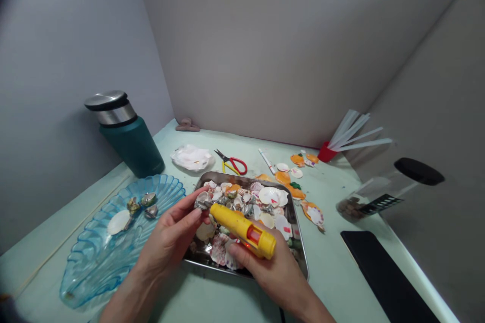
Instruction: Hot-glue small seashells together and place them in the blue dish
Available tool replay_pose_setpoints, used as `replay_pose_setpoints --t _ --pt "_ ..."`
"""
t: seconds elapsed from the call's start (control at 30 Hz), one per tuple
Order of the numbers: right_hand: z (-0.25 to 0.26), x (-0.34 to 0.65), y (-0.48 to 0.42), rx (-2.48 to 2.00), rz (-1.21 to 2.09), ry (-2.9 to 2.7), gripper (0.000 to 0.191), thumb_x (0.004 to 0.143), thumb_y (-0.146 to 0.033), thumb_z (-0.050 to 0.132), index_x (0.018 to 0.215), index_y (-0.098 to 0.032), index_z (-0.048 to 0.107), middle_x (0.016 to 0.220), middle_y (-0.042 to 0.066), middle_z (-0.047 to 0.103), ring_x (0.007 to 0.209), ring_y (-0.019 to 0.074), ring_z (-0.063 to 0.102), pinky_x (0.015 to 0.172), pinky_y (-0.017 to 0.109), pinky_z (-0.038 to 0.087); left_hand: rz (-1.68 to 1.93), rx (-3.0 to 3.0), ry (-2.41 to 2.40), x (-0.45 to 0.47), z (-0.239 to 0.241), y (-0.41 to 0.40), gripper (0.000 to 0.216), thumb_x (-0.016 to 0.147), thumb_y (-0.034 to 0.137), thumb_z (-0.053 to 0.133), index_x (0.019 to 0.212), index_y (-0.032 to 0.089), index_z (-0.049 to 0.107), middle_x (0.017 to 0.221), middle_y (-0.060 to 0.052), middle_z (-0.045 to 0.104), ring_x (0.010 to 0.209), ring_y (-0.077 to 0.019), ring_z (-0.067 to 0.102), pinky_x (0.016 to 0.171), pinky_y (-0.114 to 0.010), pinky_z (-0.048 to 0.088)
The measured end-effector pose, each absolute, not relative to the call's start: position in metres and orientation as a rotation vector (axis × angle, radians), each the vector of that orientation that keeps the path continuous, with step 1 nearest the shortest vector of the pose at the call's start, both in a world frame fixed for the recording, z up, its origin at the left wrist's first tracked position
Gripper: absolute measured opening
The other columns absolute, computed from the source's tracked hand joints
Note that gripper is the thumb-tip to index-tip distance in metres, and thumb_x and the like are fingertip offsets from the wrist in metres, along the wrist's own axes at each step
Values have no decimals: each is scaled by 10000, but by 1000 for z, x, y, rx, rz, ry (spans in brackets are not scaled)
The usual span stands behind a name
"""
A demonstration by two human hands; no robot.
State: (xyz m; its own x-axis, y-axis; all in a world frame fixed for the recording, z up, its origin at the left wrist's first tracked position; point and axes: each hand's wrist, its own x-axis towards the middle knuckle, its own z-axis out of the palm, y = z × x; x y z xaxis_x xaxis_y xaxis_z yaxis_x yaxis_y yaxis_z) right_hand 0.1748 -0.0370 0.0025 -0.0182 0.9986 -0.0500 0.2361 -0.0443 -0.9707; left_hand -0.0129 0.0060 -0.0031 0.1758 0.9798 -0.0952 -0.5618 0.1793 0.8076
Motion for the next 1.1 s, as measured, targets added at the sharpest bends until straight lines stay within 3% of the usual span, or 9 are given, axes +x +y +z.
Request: replay_pose_setpoints --t 0.43,1.1 --pt "-1 177 -38 -1408 1032 -1417 361 729 -486 699 916 -179 731 846 72 738 787 245 680 760 349 564 1301 671 757 -12 -2 9 333 753 221 719 1080 160 694 966 -55 676 712 -105 590 688 -221 501" --pt "-2 181 -37 -1432 935 -1552 323 764 -445 674 947 -183 721 848 72 741 814 257 689 742 347 575 1278 666 765 -12 -1 7 314 745 236 730 1049 160 713 970 -62 694 720 -110 597 678 -218 506"
